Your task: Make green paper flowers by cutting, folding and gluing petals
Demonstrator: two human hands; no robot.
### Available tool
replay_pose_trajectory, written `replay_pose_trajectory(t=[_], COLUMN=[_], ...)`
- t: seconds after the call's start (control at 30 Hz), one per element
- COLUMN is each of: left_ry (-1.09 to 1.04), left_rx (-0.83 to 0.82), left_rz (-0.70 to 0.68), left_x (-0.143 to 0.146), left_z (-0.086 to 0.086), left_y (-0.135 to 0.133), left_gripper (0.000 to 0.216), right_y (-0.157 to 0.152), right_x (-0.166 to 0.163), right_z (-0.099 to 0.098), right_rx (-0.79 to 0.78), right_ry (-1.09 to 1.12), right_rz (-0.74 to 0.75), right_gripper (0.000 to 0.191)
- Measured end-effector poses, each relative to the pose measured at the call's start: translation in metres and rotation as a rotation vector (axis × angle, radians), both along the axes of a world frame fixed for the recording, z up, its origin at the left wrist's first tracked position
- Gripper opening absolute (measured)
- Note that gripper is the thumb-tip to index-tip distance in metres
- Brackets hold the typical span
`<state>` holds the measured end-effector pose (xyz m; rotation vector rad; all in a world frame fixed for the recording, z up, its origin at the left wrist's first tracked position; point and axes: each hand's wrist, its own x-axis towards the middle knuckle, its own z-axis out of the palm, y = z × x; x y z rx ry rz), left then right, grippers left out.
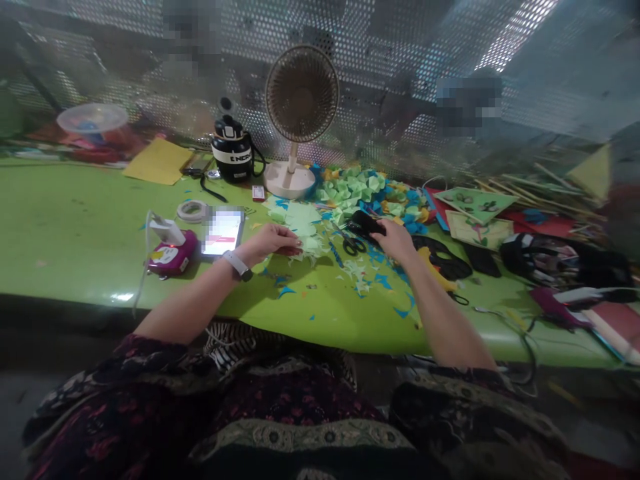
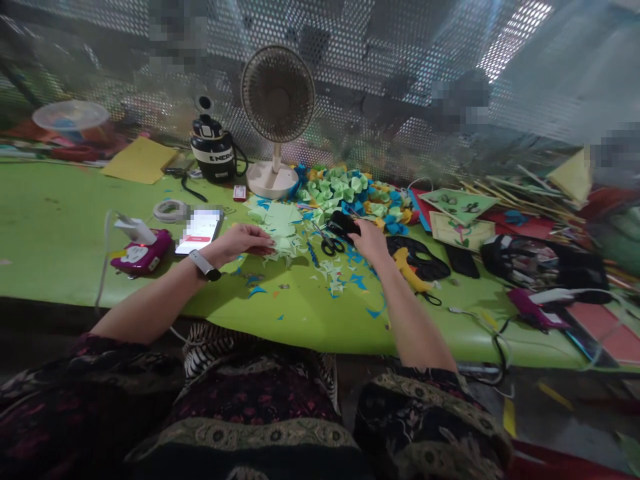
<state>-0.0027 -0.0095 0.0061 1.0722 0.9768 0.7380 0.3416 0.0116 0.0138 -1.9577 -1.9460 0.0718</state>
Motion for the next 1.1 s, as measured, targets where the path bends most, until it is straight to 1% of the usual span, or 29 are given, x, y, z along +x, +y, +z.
replay_pose_trajectory(t=[0.1, 0.17, 0.23, 0.27, 0.33, 0.4, 0.47, 0.53, 0.67, 0.77, 0.93, 1.03, 1.1], left_ry=[0.005, 0.008, 0.010, 0.012, 0.015, 0.018, 0.025, 0.049, 0.157, 0.184, 0.155, 0.157, 0.156], left_rx=[0.019, 0.027, 0.023, 0.018, 0.008, 0.001, -0.008, -0.018, -0.016, -0.012, -0.098, -0.130, -0.143], left_rz=[-0.001, 0.008, 0.022, 0.025, 0.022, 0.013, 0.009, 0.023, -0.005, -0.032, -0.062, -0.075, -0.069], left_x=[-0.002, -0.003, -0.003, -0.002, 0.000, 0.003, 0.006, 0.010, 0.016, 0.020, 0.021, 0.020, 0.019], left_z=[0.000, 0.000, 0.001, 0.001, 0.000, -0.001, -0.004, -0.005, -0.005, -0.005, -0.009, -0.010, -0.009], left_y=[0.002, 0.002, 0.001, 0.001, -0.001, -0.003, -0.005, -0.007, -0.011, -0.016, -0.024, -0.029, -0.031], left_gripper=[0.014, 0.014, 0.015, 0.015, 0.014, 0.013, 0.013, 0.015, 0.012, 0.010, 0.013, 0.016, 0.017], right_y=[-0.020, -0.039, -0.059, -0.068, -0.083, -0.092, -0.095, -0.094, -0.092, -0.092, -0.094, -0.090, -0.084], right_x=[-0.005, -0.014, -0.028, -0.036, -0.051, -0.062, -0.066, -0.066, -0.062, -0.063, -0.068, -0.075, -0.084], right_z=[0.020, 0.033, 0.039, 0.039, 0.033, 0.023, 0.013, 0.008, 0.006, 0.007, 0.014, 0.024, 0.031], right_rx=[0.069, 0.029, -0.070, -0.132, -0.236, -0.269, -0.248, -0.223, -0.219, -0.221, -0.252, -0.246, -0.211], right_ry=[0.076, 0.168, 0.238, 0.246, 0.232, 0.198, 0.173, 0.151, 0.088, 0.037, 0.019, 0.116, 0.206], right_rz=[0.080, 0.205, 0.342, 0.408, 0.508, 0.561, 0.540, 0.503, 0.502, 0.512, 0.485, 0.469, 0.444], right_gripper=[0.031, 0.030, 0.029, 0.028, 0.028, 0.028, 0.029, 0.029, 0.031, 0.034, 0.036, 0.038, 0.041])
